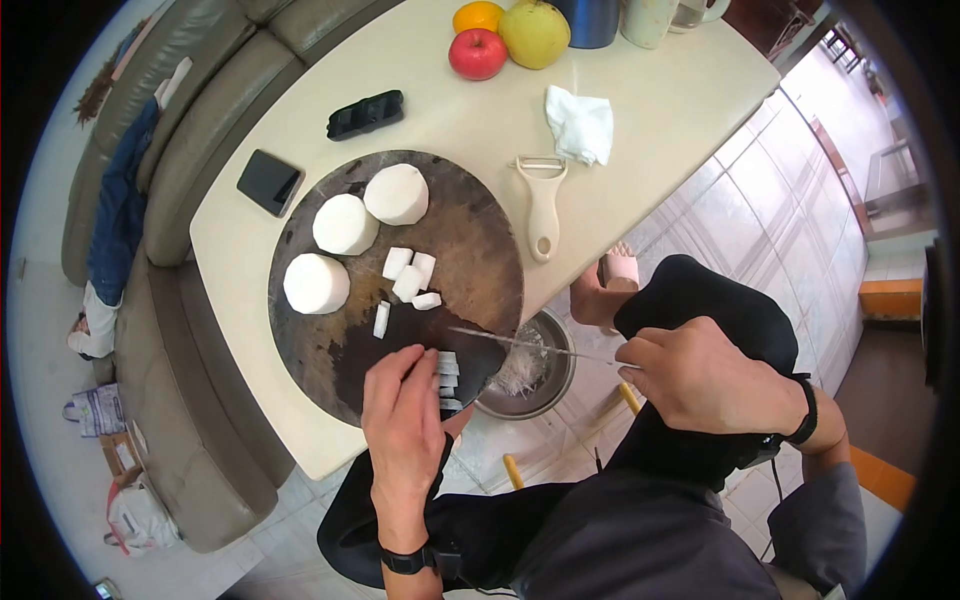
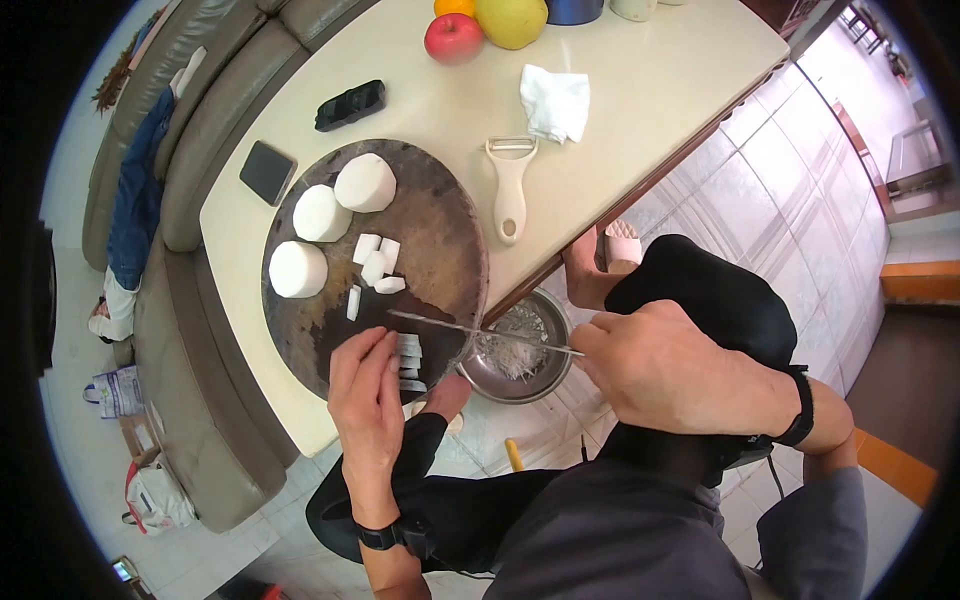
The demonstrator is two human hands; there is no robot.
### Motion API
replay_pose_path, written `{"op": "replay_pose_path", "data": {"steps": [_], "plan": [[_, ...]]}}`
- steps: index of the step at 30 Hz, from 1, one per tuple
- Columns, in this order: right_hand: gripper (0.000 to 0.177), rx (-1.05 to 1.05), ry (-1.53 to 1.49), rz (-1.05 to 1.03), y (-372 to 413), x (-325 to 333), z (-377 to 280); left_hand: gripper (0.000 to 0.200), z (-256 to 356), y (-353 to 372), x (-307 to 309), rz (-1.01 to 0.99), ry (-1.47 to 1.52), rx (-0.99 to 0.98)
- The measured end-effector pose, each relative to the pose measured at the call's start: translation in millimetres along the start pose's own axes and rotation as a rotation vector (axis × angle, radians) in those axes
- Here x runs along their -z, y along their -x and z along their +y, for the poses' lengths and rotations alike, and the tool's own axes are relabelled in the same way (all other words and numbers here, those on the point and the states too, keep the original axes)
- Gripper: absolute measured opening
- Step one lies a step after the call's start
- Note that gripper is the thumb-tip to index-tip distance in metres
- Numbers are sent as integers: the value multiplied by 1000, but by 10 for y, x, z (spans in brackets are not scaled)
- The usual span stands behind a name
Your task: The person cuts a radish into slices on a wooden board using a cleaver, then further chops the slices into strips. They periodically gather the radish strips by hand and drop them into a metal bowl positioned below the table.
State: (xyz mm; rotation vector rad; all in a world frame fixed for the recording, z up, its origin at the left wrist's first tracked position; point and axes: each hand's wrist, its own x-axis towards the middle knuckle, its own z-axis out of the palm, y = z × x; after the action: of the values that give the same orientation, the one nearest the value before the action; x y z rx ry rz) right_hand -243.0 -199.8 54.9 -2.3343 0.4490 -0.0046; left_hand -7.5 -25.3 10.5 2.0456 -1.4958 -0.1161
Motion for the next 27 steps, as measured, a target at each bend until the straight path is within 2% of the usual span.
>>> {"op": "replay_pose_path", "data": {"steps": [2, 5, 9, 12, 17, 27], "plan": [[16, 97, 122, -3, -103, 65, -109, 24, 11, 89, 9, 15, -28, -20], [24, 206, 145, 13, -310, 81, -262, 32, -32, 219, -48, -33, -132, -179], [25, 216, 119, -41, -406, 67, -296, 38, -18, 271, -85, -118, -146, -179], [27, 172, 127, -82, -428, 70, -264, 39, 15, 274, -147, -87, -122, -149], [28, 230, 334, -153, -434, 72, -338, 37, -48, 409, -198, -113, -85, -125], [22, 272, 402, -148, -431, -41, -346, 41, -131, 497, -268, -114, -85, -131]]}}
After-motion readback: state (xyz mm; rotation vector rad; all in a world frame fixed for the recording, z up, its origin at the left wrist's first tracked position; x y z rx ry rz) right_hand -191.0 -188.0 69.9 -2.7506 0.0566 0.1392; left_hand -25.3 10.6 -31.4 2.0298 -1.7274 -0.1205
